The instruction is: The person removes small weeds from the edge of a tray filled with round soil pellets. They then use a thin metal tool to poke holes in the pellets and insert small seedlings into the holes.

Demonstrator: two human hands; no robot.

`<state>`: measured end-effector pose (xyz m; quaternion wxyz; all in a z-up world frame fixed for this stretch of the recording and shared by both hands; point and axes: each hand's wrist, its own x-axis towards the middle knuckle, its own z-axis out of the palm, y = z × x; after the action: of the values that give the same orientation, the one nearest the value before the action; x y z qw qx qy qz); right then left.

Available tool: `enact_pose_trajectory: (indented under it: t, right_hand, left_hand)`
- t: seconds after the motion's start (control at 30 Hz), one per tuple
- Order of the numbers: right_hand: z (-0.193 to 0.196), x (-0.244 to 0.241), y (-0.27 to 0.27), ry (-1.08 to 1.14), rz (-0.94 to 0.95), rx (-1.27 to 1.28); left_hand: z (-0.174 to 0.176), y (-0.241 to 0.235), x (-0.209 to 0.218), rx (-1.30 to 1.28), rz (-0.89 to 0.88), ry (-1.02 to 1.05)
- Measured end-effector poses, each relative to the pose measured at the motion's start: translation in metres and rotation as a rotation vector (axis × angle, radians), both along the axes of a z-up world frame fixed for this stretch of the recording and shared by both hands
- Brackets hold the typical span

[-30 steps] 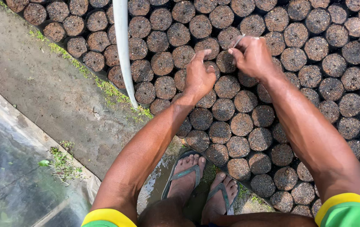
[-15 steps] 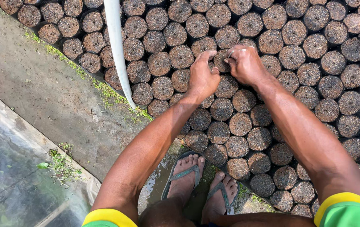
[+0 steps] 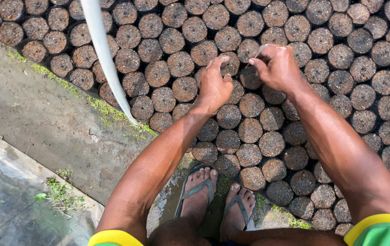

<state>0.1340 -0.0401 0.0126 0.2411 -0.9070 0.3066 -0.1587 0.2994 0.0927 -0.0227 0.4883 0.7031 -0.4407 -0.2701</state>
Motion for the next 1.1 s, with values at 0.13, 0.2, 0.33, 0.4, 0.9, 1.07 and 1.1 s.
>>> enact_pose_trajectory:
  t: [0.13, 0.2, 0.33, 0.4, 0.9, 1.07, 1.1]
  right_hand:
    - [0.004, -0.022, 0.008, 0.019, -0.066, 0.141]
    - [0.001, -0.025, 0.011, 0.031, -0.093, 0.189]
    - [-0.004, -0.026, 0.012, 0.038, -0.064, 0.153]
    - [-0.008, -0.027, 0.013, 0.023, -0.037, 0.116]
    - [-0.031, -0.022, 0.013, -0.015, 0.039, -0.084]
    - [-0.007, -0.044, 0.015, -0.072, -0.102, 0.099]
    - [-0.001, -0.052, 0.018, -0.066, -0.132, 0.102]
  left_hand:
    - [0.0, -0.007, -0.016, -0.049, -0.042, -0.017]
    - [-0.001, -0.01, -0.023, -0.054, -0.064, 0.004]
    - [-0.003, -0.015, -0.031, -0.078, -0.089, -0.038]
    - [-0.005, -0.015, -0.032, -0.077, -0.099, -0.026]
    - [0.0, -0.014, -0.037, 0.003, -0.136, -0.002]
    - [0.019, -0.012, -0.047, 0.095, -0.172, 0.049]
    - [0.022, -0.011, -0.05, 0.17, -0.184, 0.082]
